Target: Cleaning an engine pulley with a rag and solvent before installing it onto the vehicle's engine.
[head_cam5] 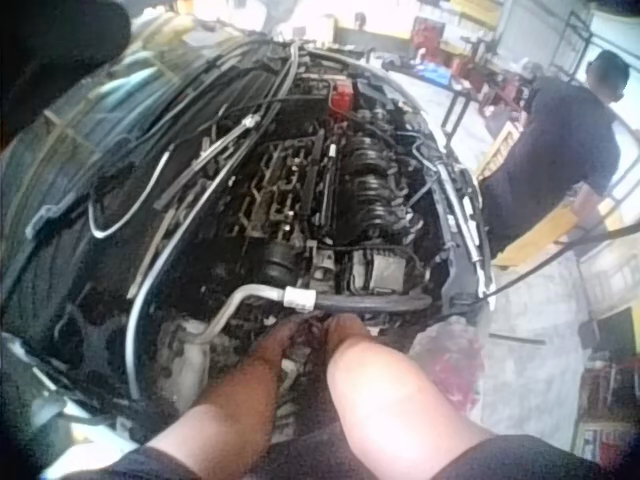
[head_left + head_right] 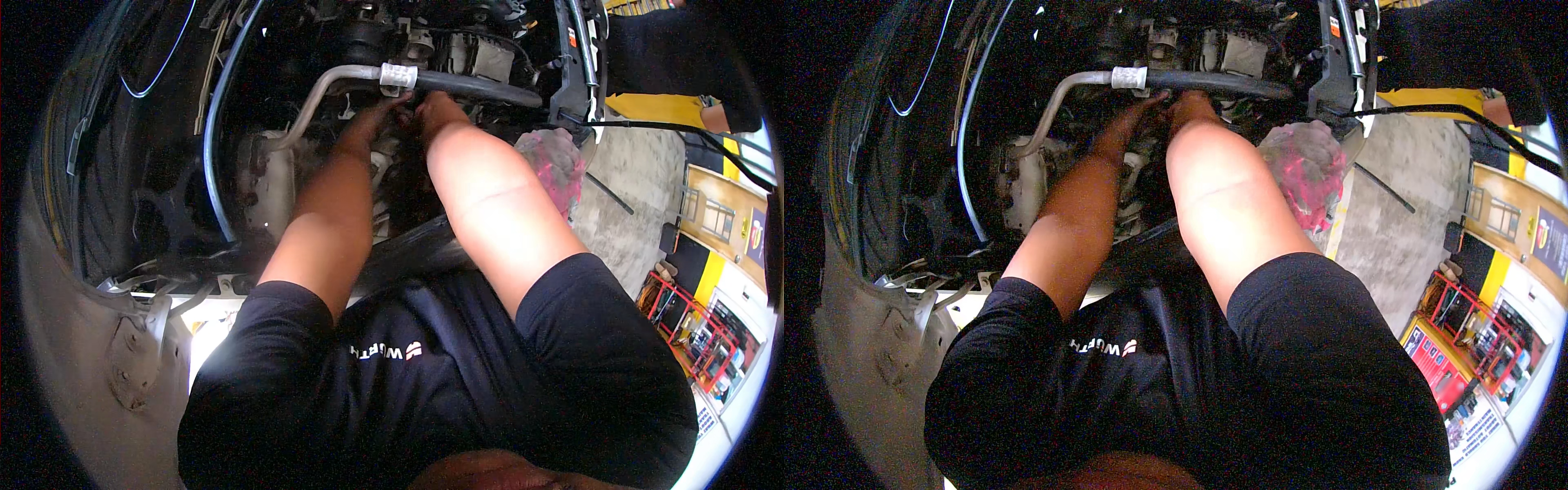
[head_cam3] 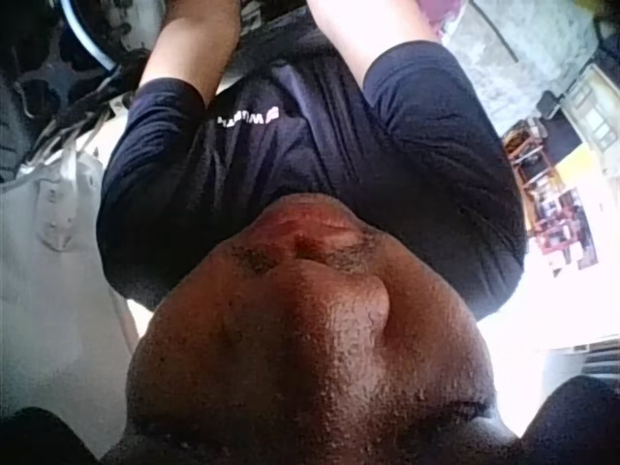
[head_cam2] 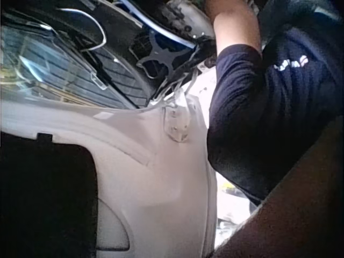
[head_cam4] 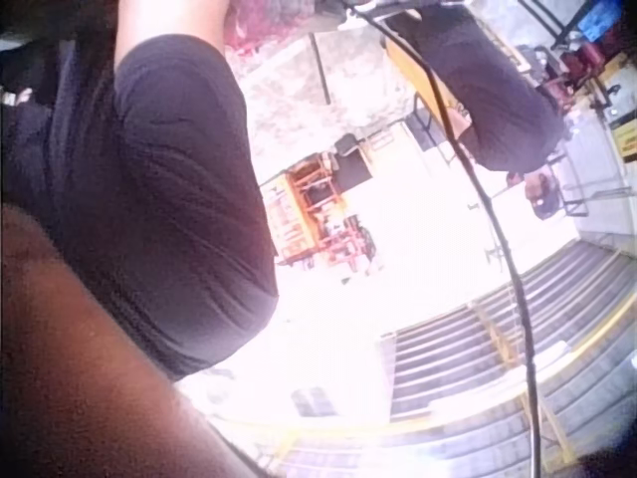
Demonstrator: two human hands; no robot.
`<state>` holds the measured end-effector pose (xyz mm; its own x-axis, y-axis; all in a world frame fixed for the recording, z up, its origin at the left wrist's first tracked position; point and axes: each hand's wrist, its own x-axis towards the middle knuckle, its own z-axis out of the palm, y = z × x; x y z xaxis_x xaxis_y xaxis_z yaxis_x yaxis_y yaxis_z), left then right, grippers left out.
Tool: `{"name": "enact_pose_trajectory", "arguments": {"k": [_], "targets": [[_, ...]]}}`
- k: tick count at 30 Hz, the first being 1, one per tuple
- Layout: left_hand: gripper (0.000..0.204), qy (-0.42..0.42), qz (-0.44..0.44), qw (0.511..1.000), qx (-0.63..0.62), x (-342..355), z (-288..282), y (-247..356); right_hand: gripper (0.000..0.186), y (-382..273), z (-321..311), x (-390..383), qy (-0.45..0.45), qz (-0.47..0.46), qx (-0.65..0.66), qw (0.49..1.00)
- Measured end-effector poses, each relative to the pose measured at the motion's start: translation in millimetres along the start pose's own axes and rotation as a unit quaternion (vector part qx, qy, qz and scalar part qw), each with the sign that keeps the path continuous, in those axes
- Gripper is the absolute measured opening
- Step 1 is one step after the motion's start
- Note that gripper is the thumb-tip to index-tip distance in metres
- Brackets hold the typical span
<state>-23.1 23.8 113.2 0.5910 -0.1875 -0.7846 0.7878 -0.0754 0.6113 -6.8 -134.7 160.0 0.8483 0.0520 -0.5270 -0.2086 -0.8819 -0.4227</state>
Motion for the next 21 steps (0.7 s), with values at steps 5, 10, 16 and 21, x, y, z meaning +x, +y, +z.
{"name": "enact_pose_trajectory", "arguments": {"k": [5, 10, 16, 21], "targets": [[0.095, 0.070, 0.053, 0.996, 0.024, -3.9, 0.7, 1.2, 0.034, -4.7, 1.2, 8.8, -0.006, -0.010, -0.047, 0.999], [0.085, 0.002, 0.064, 0.998, 0.001, -11.3, 1.1, 7.9, 0.035, 7.6, 11.8, 24.9, -0.019, -0.014, -0.097, 0.995], [0.074, -0.005, 0.042, 0.998, 0.050, 26.3, -10.3, -16.5, 0.037, -25.9, -14.9, 24.4, -0.091, -0.047, -0.215, 0.971], [0.070, 0.007, 0.110, 0.993, 0.040, 56.6, -12.6, -29.3, 0.034, -47.5, -119.5, -117.3, -0.104, -0.245, -0.290, 0.919]]}}
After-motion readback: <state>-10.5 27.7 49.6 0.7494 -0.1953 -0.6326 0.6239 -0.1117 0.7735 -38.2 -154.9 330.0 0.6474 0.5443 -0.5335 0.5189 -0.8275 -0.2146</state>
